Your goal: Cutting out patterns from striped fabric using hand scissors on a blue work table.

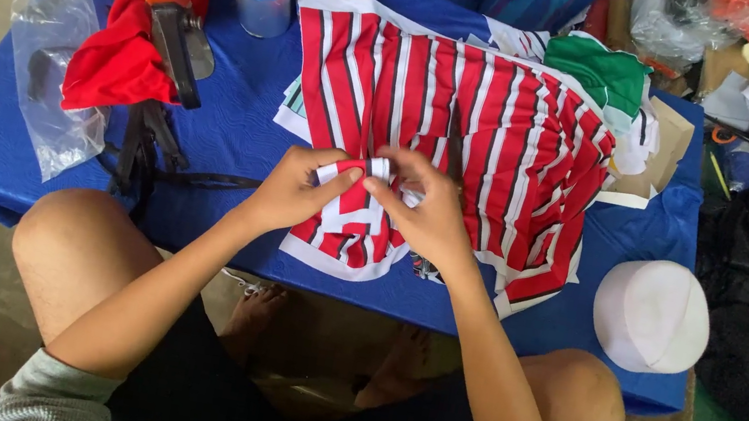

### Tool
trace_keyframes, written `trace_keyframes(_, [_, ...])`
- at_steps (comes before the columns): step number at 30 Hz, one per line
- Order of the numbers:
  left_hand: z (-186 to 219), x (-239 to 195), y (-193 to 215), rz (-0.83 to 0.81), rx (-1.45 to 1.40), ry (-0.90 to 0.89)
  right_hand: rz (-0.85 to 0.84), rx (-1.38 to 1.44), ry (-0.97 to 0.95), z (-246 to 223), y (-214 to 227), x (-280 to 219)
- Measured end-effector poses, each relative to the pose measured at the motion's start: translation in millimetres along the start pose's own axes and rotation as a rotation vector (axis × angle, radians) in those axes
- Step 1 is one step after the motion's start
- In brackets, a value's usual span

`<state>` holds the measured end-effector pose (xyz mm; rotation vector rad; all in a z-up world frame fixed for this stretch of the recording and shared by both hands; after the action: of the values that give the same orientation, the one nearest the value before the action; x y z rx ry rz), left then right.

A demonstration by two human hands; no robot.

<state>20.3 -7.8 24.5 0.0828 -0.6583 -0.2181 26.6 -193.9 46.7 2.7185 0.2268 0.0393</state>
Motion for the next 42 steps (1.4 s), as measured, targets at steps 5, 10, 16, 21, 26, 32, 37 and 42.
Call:
trace_keyframes(5, [1, 0, -6, 0.122, -0.175, 0.308, -0.011, 0.136, -0.144, 15, -5, 4])
trace_keyframes(10, [-2, -1, -23, 0.307, -0.521, 0.510, 0.023, 0.266, -0.137, 23, -1, 5])
trace_keyframes(16, [-25, -12, -19, 0.365, -0.410, 0.345, 0.046, 0.253, -0.095, 13, 0, 6])
trace_keyframes(21, [-15, -8, -15, 0.329, -0.351, 0.317, 0.091, 0.245, -0.114, 17, -1, 5])
trace_keyframes(26, [-17, -9, -15, 0.302, -0.301, 0.305, 0.153, 0.237, -0.118, 17, -1, 4])
trace_keyframes(32, [-9, -4, -17, 0.342, -0.284, 0.285, 0.179, 0.265, -0.073, 9, -8, 1])
trace_keyframes(37, [-15, -3, -3, 0.402, -0.111, 0.227, -0.145, 0.183, -0.197, 35, -30, 4])
trace_keyframes(42, [-28, -2, 11, 0.419, 0.009, 0.276, -0.238, 0.256, -0.329, 32, -54, -1])
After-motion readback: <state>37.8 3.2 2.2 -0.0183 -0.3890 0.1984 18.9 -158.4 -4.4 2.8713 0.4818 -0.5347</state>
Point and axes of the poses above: each hand's wrist, its own x-axis towards the middle knuckle, its own y-axis out of the back of the hand, z = x × y, the point moved 3 cm from there along x, towards the middle knuckle, and after that the axes turned 15 degrees about -y, right-handed, at the moved point
